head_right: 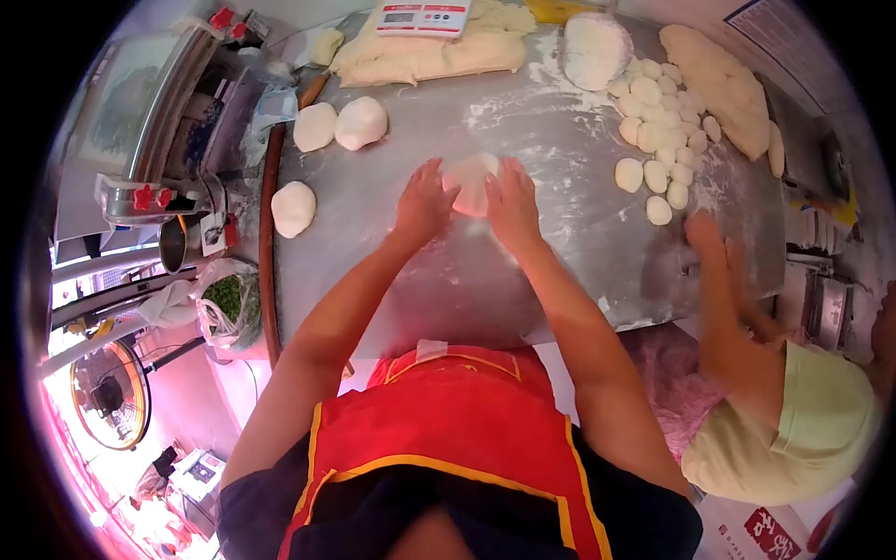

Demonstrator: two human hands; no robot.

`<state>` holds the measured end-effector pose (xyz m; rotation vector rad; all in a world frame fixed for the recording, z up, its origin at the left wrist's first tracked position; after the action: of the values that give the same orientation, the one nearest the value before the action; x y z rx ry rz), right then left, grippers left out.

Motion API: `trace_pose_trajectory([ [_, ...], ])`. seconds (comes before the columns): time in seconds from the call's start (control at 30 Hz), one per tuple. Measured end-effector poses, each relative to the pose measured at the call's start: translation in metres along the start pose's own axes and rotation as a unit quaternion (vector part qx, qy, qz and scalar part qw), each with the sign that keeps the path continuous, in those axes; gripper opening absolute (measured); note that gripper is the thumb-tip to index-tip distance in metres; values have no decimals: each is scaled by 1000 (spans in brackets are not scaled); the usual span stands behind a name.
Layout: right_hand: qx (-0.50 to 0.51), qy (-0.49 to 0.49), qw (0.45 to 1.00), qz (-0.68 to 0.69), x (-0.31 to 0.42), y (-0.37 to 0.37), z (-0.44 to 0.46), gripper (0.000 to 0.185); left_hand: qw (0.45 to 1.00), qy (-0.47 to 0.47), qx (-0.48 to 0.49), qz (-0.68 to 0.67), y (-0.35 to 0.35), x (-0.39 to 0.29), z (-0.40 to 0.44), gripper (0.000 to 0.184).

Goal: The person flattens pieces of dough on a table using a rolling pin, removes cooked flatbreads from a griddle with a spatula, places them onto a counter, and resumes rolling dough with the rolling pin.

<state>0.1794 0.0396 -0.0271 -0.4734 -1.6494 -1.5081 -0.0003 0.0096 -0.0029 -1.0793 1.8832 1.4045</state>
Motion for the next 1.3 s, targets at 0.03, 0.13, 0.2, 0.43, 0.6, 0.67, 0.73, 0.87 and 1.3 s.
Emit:
trace_pose_trajectory([
  [0.03,-13,74,992,-105,-20,-15,17,55,993,-73,-43,87,-4,1,7,76],
  [0.13,4,111,978,-175,-19,-28,19,53,948,-189,-72,246,-46,-2,9,67],
  [0.2,-82,180,968,-152,-3,-23,20,54,927,-218,-79,296,-60,-3,20,66],
  [0.43,-35,150,972,-180,-19,-28,31,58,905,-191,-70,374,-62,3,32,73],
  [0.6,31,200,973,-113,-11,-29,-7,61,920,-184,-69,339,-66,18,-18,68],
  [0.67,55,220,966,-127,-5,-23,-46,62,925,-180,-60,329,-70,40,-55,65],
  [0.73,92,225,956,-166,5,-20,-76,63,964,-78,-53,249,-31,32,-98,61],
  [0.87,85,206,964,-146,10,-24,-79,65,895,6,-349,276,45,133,-194,49],
  [1.3,-21,332,886,-323,17,-60,-67,53,872,327,-320,175,177,209,-295,23],
])
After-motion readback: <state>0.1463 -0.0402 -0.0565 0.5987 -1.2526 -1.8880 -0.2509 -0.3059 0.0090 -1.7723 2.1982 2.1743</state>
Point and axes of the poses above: each hand's wrist, its own z-axis towards the middle knuckle, its own y-axis out of the back of the hand, x = y × z, the point moved 1 cm from there along z, towards the middle knuckle, and after that the axes turned 1 degree about y, right-handed, at the moved point
